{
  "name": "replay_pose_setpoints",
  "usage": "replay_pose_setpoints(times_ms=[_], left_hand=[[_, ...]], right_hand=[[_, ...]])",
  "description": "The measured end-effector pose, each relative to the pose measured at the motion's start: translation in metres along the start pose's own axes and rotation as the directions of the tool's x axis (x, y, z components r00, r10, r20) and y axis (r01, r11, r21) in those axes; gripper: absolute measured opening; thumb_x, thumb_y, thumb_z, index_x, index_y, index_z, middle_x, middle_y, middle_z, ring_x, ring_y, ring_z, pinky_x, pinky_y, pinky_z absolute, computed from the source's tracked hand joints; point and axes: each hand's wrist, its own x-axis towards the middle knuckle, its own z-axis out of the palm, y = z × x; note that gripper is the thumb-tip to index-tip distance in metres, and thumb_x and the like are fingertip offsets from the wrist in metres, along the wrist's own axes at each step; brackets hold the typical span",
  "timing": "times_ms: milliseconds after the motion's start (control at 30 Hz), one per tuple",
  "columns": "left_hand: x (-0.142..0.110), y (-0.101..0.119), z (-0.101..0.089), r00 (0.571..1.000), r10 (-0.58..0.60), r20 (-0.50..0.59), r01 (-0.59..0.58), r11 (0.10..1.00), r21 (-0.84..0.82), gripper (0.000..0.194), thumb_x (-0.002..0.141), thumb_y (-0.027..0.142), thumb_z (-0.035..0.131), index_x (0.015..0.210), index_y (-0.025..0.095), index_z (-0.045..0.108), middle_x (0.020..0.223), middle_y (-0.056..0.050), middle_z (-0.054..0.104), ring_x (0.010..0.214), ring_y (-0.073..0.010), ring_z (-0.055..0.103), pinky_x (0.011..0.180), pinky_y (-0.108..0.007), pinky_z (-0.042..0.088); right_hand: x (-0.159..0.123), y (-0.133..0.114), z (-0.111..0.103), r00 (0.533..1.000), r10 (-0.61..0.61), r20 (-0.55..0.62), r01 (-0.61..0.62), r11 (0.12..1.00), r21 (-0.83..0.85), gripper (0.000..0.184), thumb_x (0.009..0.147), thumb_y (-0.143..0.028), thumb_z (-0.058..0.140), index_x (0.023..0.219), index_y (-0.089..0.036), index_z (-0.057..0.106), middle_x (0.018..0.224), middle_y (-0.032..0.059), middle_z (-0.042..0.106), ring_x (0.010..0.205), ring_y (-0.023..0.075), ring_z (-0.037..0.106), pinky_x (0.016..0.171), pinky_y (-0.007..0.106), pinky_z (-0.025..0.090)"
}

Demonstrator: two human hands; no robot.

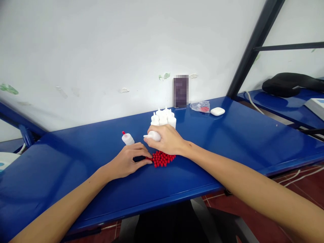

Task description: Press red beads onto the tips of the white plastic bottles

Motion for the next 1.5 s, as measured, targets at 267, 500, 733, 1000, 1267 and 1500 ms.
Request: replay_pose_setpoints(times_ms=[267,500,733,1000,1267,1500], left_hand=[[0.001,0.002,0.001,0.968,-0.014,-0.252,0.008,1.0,-0.025,0.006,0.09,0.022,0.066,0.093,0.019,0.07,0.089,-0.002,0.072,0.08,-0.0126,0.065,0.074,-0.025,0.052],[0.005,0.009,-0.003,0.766,-0.027,-0.643,0.016,1.0,-0.022,0.005,0.086,0.02,0.072,0.09,0.019,0.072,0.084,-0.002,0.072,0.07,-0.0105,0.064,0.07,-0.024,0.054],[0.003,0.01,0.001,0.761,0.0,-0.649,-0.018,1.0,-0.021,0.007,0.086,0.018,0.07,0.093,0.02,0.071,0.086,-0.003,0.072,0.077,-0.0136,0.066,0.073,-0.026,0.056],[0.003,0.012,0.002,0.767,0.021,-0.642,-0.049,0.998,-0.026,0.01,0.086,0.014,0.069,0.094,0.019,0.071,0.087,-0.003,0.072,0.08,-0.0142,0.066,0.075,-0.027,0.056],[0.004,0.017,0.001,0.822,0.065,-0.565,-0.085,0.996,-0.01,0.011,0.088,0.012,0.066,0.095,0.02,0.069,0.087,-0.003,0.072,0.079,-0.0142,0.066,0.072,-0.028,0.054],[0.004,0.017,0.001,0.851,0.108,-0.513,-0.096,0.994,0.051,0.011,0.09,0.013,0.062,0.097,0.02,0.068,0.089,-0.003,0.072,0.079,-0.0135,0.066,0.072,-0.026,0.055]], right_hand=[[-0.001,-0.001,-0.012,0.994,0.002,0.112,0.009,0.995,-0.097,0.04,0.094,-0.049,0.052,0.124,-0.023,0.058,0.092,0.0034,0.071,0.074,0.0177,0.062,0.069,0.029,0.043],[-0.001,-0.004,-0.017,0.974,-0.008,0.225,0.015,0.999,-0.032,0.038,0.093,-0.057,0.051,0.102,-0.022,0.061,0.081,0.0007,0.065,0.07,0.0157,0.056,0.066,0.028,0.037],[-0.002,-0.01,-0.014,0.967,0.008,0.254,-0.007,1.0,-0.005,0.037,0.088,-0.058,0.057,0.089,-0.021,0.059,0.074,-0.0022,0.06,0.064,0.0129,0.05,0.061,0.027,0.031],[-0.001,-0.012,-0.01,0.979,0.038,0.199,-0.017,0.994,-0.105,0.048,0.085,-0.065,0.057,0.072,-0.018,0.056,0.074,0.0008,0.059,0.066,0.0136,0.049,0.06,0.027,0.029],[-0.002,-0.013,-0.009,0.964,0.137,0.23,-0.116,0.988,-0.101,0.053,0.083,-0.069,0.057,0.067,-0.018,0.058,0.058,-0.0025,0.054,0.055,0.011,0.046,0.054,0.027,0.024],[-0.002,-0.014,-0.005,0.957,0.122,0.265,-0.096,0.989,-0.108,0.055,0.087,-0.067,0.049,0.063,-0.018,0.055,0.053,-0.0035,0.048,0.052,0.0102,0.039,0.053,0.027,0.021]])
